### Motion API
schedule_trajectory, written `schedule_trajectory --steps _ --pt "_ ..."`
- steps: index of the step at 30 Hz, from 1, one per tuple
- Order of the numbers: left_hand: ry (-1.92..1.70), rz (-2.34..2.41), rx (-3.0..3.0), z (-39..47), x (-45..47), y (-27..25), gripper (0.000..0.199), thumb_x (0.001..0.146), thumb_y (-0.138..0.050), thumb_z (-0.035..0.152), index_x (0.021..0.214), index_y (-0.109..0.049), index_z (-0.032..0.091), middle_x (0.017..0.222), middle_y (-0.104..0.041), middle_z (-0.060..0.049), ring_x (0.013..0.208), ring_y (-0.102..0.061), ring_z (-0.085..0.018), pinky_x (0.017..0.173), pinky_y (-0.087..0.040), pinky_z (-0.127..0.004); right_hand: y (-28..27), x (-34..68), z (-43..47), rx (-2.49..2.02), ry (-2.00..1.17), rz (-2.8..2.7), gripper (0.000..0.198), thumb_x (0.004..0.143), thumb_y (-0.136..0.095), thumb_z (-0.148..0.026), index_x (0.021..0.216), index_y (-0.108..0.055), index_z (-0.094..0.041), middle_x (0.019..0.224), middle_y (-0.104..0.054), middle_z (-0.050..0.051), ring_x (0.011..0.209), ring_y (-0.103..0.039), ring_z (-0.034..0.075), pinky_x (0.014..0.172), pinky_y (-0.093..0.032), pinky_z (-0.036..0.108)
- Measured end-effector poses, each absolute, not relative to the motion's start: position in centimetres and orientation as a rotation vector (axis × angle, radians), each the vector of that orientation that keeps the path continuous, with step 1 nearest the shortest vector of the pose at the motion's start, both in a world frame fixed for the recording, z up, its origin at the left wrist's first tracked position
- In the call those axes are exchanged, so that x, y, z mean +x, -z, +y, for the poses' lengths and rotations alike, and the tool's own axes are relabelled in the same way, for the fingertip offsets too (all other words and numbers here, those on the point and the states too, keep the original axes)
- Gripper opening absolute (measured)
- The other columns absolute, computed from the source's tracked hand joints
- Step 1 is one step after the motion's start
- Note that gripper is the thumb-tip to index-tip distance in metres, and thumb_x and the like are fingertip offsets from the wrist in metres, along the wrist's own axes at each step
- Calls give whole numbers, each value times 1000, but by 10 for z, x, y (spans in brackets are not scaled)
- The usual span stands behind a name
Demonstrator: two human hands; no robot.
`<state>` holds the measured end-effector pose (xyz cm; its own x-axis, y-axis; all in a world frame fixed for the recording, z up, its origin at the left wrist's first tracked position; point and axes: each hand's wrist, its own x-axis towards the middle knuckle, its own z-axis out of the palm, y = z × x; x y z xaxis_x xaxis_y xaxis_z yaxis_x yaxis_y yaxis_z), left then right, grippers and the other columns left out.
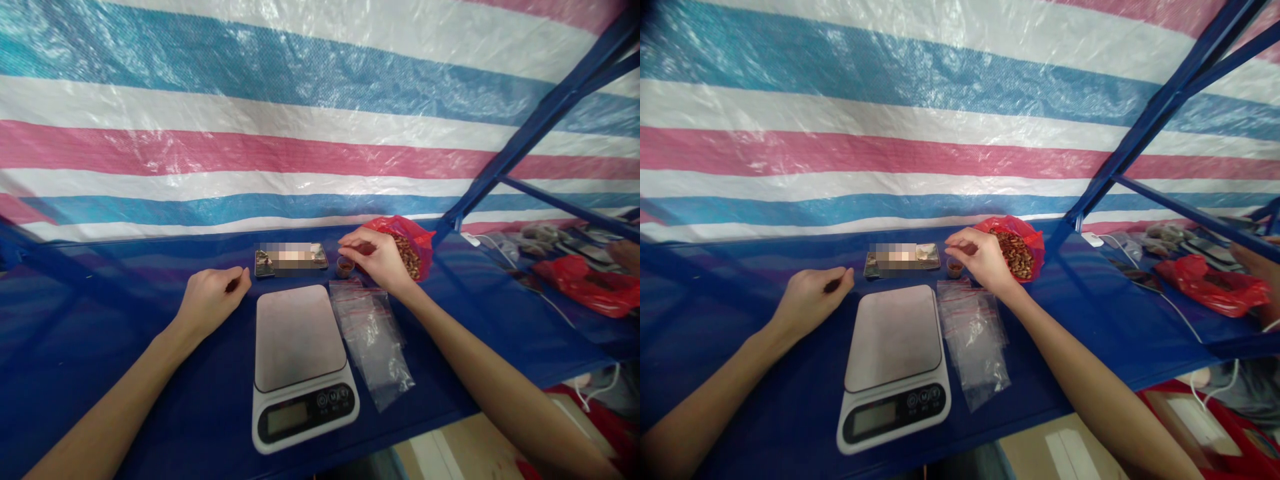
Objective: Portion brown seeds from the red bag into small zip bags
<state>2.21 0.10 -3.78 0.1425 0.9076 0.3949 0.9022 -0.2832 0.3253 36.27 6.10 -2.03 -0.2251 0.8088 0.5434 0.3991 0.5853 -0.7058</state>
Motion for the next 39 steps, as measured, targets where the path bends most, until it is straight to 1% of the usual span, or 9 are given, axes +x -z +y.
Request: schedule_trajectory --steps 10,14,16,20,22,26,33,36,39 --pt "-787 1888 2359 2 21 38 45 95 -45 41 55 -46 20 50 -45 0 50 -37 -12 62 -24 -32 13 367 58 -934 -469 -1970 21 84 -86 -35 99 -79 -20 91 -77 5 80 -72 20 77 -59 35" --pt "-790 1890 2360 2 21 39 45 95 -45 41 55 -45 19 49 -44 0 50 -35 -12 61 -24 -32 6 374 58 -985 -449 -1901 14 89 -80 -31 99 -79 -21 89 -78 5 78 -72 20 75 -59 33" --pt "-799 1888 2367 2 20 39 45 95 -45 41 55 -45 19 50 -43 0 50 -35 -12 62 -24 -32 2 380 59 -1013 -437 -1903 10 91 -76 -28 95 -79 -20 90 -79 5 79 -73 20 75 -59 33" --pt "-801 1886 2366 3 20 39 45 95 -45 41 55 -44 19 50 -41 1 50 -35 -12 61 -24 -31 2 388 59 -1017 -603 -2107 9 89 -77 -27 93 -79 -20 92 -81 5 83 -76 21 78 -59 33" --pt "-797 1883 2360 3 20 38 46 95 -45 42 55 -43 19 50 -40 1 49 -33 -11 61 -24 -31 4 389 59 -1025 -642 -2196 10 92 -74 -26 97 -79 -20 96 -82 5 87 -77 21 81 -59 33" --pt "-788 1890 2343 2 20 37 45 95 -45 42 55 -44 20 50 -40 2 50 -34 -11 61 -24 -31 6 387 58 -1063 -520 -2178 16 97 -65 -24 102 -80 -20 102 -83 6 94 -77 22 88 -58 35" --pt "-807 1883 2355 1 22 35 45 94 -45 42 55 -43 20 50 -38 2 50 -32 -12 61 -24 -31 5 383 53 -1049 -537 -2179 25 101 -56 -25 108 -79 -20 94 -83 5 89 -77 22 81 -57 32" --pt "-806 1882 2352 2 22 36 45 93 -45 42 55 -43 20 50 -38 2 49 -32 -12 61 -24 -31 -4 388 52 -1091 -393 -2141 26 101 -55 -25 106 -79 -19 91 -82 5 86 -77 21 81 -56 31" --pt "-803 1886 2338 2 22 36 44 93 -45 42 55 -43 20 50 -38 2 49 -32 -12 61 -24 -31 -19 407 54 -1363 -80 -2016 25 97 -54 -21 103 -79 -19 86 -80 6 77 -75 22 75 -54 31"
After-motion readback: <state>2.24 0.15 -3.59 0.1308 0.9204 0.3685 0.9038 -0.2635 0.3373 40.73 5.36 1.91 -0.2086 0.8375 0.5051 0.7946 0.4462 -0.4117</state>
